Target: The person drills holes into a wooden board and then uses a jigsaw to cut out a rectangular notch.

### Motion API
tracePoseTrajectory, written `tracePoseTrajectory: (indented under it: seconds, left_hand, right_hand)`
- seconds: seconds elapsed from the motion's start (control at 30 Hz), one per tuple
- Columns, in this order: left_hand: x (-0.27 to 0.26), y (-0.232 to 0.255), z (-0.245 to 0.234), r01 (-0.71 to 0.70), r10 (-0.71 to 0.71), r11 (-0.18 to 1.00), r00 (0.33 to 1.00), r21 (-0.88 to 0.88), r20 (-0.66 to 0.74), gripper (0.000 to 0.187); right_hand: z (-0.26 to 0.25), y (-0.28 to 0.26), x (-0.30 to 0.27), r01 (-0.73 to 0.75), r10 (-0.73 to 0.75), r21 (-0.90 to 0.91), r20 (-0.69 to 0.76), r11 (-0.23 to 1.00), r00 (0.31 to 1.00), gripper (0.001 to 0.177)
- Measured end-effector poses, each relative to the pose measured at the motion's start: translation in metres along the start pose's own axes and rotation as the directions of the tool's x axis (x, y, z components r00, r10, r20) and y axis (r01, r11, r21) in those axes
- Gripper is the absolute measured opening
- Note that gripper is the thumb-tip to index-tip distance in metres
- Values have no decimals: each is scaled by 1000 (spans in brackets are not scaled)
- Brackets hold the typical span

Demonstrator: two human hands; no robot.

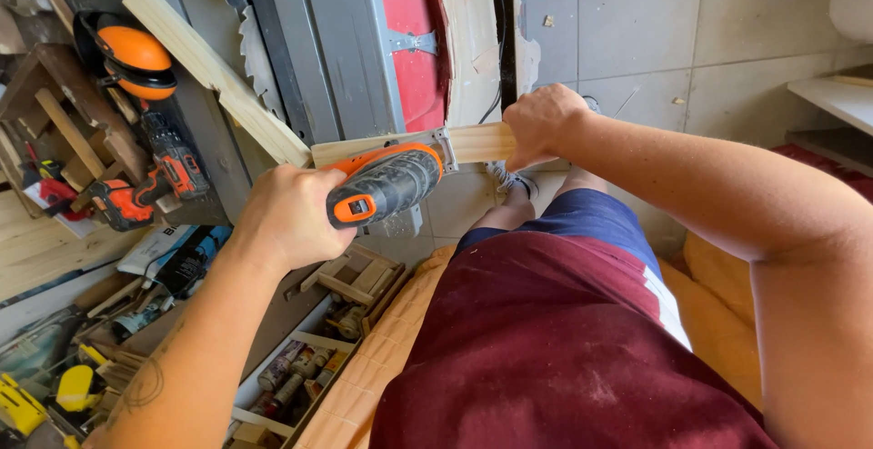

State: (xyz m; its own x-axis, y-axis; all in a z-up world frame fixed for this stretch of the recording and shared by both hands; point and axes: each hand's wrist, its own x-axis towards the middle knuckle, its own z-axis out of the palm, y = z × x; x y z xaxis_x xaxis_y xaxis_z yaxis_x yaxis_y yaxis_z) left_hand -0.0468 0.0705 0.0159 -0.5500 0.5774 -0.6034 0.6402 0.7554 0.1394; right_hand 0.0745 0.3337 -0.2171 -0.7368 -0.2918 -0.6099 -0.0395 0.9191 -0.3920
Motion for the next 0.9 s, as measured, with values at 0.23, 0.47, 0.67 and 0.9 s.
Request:
tracePoseTrajectory:
  seconds: [0.23,0.47,0.67,0.9]
  left_hand:
    - [2,6,-2,8,-8,999,1000,31,24,16]
    - [8,12,-2,-44,43,997,999,67,9,17]
    - [-10,-14,28,-31,32,996,999,-80,3,14]
    - [-34,-30,36,-13,-4,985,995,-173,-101,19]
  right_hand:
    - [3,-2,0,-17,17,19,9,1000,1000,69]
    - [7,1,2,-36,36,6,6,999,999,74]
    - [8,8,5,-50,51,-9,17,999,999,72]
    - [0,3,3,-61,65,-61,66,996,996,76]
